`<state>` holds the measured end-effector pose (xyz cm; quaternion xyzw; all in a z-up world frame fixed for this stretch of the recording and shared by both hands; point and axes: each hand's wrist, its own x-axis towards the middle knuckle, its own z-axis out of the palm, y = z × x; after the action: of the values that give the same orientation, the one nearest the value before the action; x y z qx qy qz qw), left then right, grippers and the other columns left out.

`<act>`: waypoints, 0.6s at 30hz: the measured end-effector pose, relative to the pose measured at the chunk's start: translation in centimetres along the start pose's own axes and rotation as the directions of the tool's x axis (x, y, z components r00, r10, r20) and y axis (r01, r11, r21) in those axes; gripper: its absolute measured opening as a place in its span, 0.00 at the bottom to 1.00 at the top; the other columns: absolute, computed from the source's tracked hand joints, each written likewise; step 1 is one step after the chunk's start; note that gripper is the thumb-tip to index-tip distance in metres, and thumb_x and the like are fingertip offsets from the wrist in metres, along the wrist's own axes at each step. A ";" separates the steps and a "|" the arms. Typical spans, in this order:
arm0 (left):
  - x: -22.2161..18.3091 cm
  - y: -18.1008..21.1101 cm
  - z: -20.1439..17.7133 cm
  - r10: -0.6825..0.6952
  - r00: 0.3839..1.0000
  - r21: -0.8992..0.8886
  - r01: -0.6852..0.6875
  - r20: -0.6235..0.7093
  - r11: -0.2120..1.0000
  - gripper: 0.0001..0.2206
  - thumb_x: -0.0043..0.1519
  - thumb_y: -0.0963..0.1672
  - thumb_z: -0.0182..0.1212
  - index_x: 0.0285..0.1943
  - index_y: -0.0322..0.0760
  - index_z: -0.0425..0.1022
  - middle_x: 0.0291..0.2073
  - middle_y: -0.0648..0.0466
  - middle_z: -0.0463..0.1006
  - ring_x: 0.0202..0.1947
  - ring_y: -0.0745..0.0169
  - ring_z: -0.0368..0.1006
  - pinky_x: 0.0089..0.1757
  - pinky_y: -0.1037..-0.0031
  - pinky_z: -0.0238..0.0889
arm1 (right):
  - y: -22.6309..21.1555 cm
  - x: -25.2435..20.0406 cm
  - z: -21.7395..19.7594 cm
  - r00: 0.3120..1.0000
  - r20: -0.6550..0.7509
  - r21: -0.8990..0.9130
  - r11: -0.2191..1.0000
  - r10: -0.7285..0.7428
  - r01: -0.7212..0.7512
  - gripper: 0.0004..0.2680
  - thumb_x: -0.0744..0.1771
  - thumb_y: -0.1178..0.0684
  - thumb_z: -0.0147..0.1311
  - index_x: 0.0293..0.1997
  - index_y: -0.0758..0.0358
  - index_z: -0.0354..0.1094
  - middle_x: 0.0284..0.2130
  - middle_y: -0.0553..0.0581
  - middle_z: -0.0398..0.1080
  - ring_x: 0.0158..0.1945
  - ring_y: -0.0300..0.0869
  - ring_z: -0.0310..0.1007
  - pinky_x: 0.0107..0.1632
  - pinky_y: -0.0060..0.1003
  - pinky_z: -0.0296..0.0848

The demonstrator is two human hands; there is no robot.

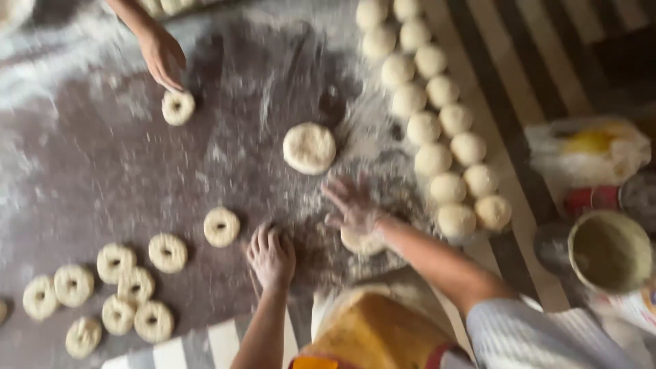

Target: Shaping individual balls of dough into rings and arranging them on a large floured table in a bakery.

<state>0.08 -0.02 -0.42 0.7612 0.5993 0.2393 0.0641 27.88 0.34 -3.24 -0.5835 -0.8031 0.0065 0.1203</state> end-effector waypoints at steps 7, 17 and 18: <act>0.1 -0.1 -0.7 -0.012 1.000 -0.020 0.012 -0.003 1.000 0.14 0.64 0.48 0.55 0.56 0.43 0.73 0.63 0.50 0.71 0.67 0.46 0.63 0.62 0.51 0.53 | -2.1 1.5 -7.5 0.856 0.486 -0.204 0.975 0.177 -0.086 0.34 0.67 0.21 0.24 0.80 0.46 0.26 0.79 0.55 0.23 0.80 0.51 0.24 0.73 0.64 0.20; -1.1 0.0 -1.1 0.004 1.000 -0.073 -0.007 -0.030 0.997 0.12 0.63 0.46 0.55 0.52 0.41 0.74 0.62 0.50 0.72 0.66 0.46 0.63 0.62 0.53 0.53 | -5.0 -1.5 -10.3 0.820 0.503 -0.129 0.961 0.275 -0.243 0.30 0.69 0.35 0.40 0.76 0.59 0.30 0.75 0.64 0.34 0.79 0.55 0.33 0.76 0.57 0.33; -1.0 -0.2 -1.1 0.008 1.000 -0.079 -0.011 -0.029 0.997 0.12 0.63 0.46 0.56 0.52 0.41 0.74 0.61 0.50 0.72 0.66 0.46 0.63 0.61 0.53 0.53 | -4.9 -1.1 -11.0 0.874 0.407 -0.011 0.958 0.265 -0.286 0.29 0.68 0.42 0.51 0.75 0.62 0.39 0.73 0.65 0.46 0.78 0.56 0.44 0.78 0.55 0.43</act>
<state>-0.72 -1.11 0.20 0.7574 0.5865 0.2743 0.0845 25.87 -3.71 7.94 -0.6747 -0.7188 0.1638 -0.0360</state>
